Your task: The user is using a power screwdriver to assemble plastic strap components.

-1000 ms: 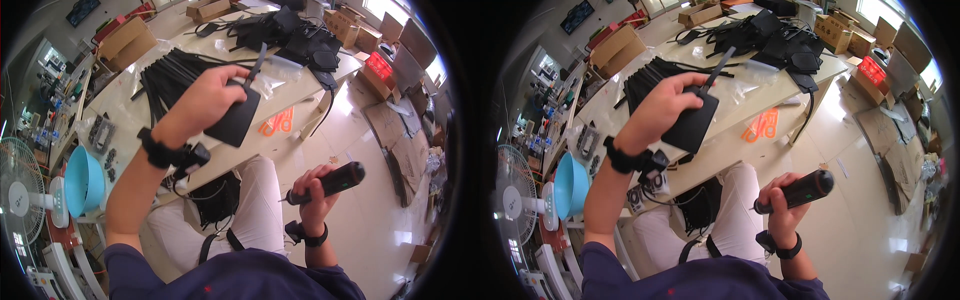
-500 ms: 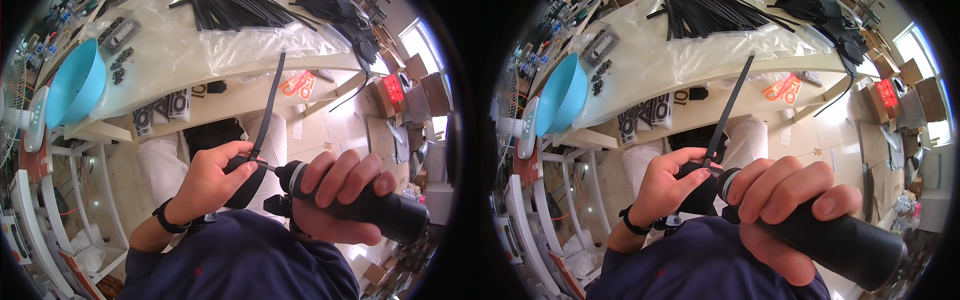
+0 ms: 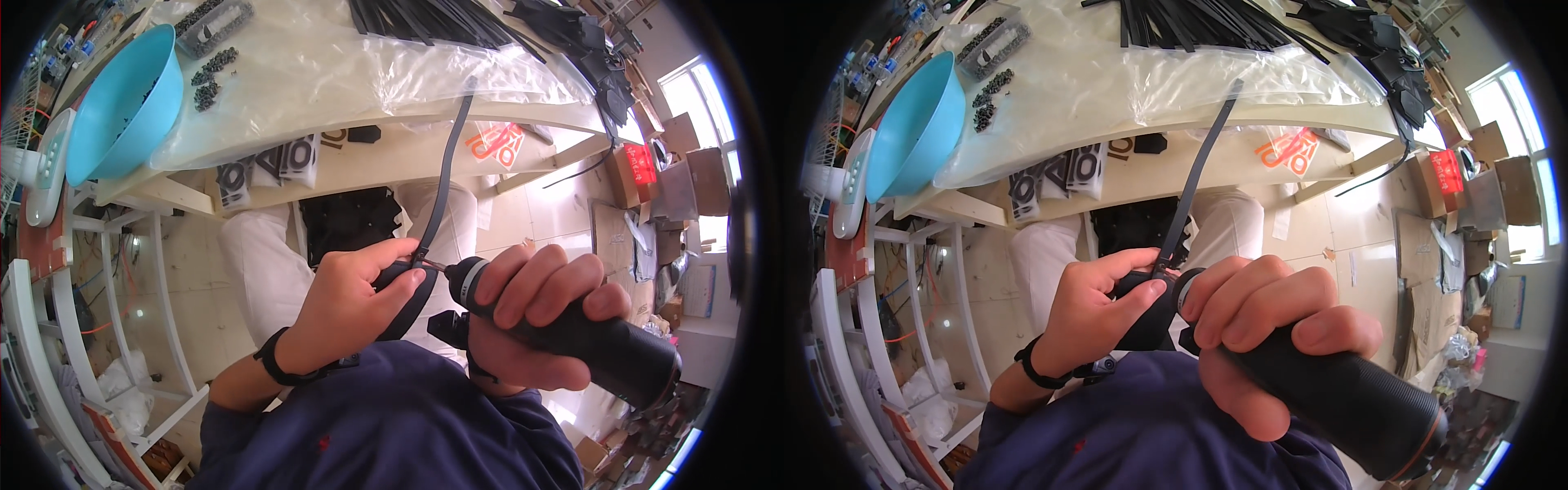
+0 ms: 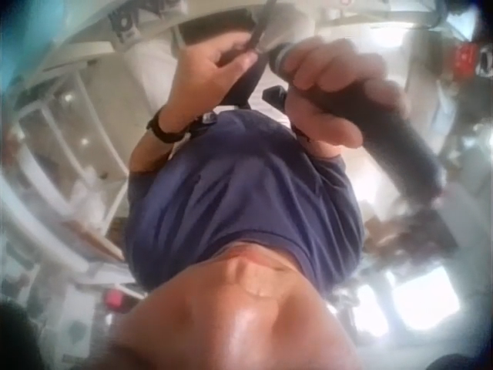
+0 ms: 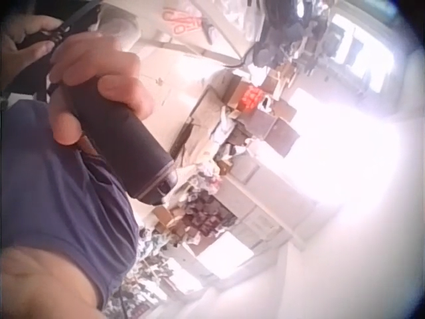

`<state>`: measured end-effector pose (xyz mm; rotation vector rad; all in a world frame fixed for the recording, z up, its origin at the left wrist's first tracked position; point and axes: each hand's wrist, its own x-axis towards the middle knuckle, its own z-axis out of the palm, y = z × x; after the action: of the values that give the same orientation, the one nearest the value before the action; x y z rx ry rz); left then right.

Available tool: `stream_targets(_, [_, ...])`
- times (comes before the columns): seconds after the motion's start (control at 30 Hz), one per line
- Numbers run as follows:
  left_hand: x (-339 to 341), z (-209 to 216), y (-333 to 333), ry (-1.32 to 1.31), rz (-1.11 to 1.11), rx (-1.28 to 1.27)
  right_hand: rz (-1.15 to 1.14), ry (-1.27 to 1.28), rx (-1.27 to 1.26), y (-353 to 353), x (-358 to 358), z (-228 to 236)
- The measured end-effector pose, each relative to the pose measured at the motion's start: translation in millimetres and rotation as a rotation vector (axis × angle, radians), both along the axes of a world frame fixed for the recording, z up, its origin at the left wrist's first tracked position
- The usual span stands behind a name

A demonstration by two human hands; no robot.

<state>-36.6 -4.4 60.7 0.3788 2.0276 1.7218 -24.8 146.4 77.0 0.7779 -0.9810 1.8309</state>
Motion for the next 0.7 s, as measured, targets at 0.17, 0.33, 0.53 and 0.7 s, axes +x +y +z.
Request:
stream_targets(0.17, [0.5,-1.5,3.6,0.051,0.010,-0.028,-0.088,-0.064,0.067,-3.2,5.2,1.5])
stream_targets(0.33, [0.6,-1.7,5.4,0.192,-0.016,-0.081,-0.058,-0.055,0.054,2.3,7.1,-0.9])
stream_targets(0.53, [0.5,-6.2,1.7,0.243,-0.025,-0.066,-0.058,-0.063,0.120,0.8,8.1,-2.3])
stream_targets(0.7, [1.5,-3.5,-1.3,0.189,-0.040,-0.082,-0.043,-0.040,0.162,-1.7,7.6,-4.9])
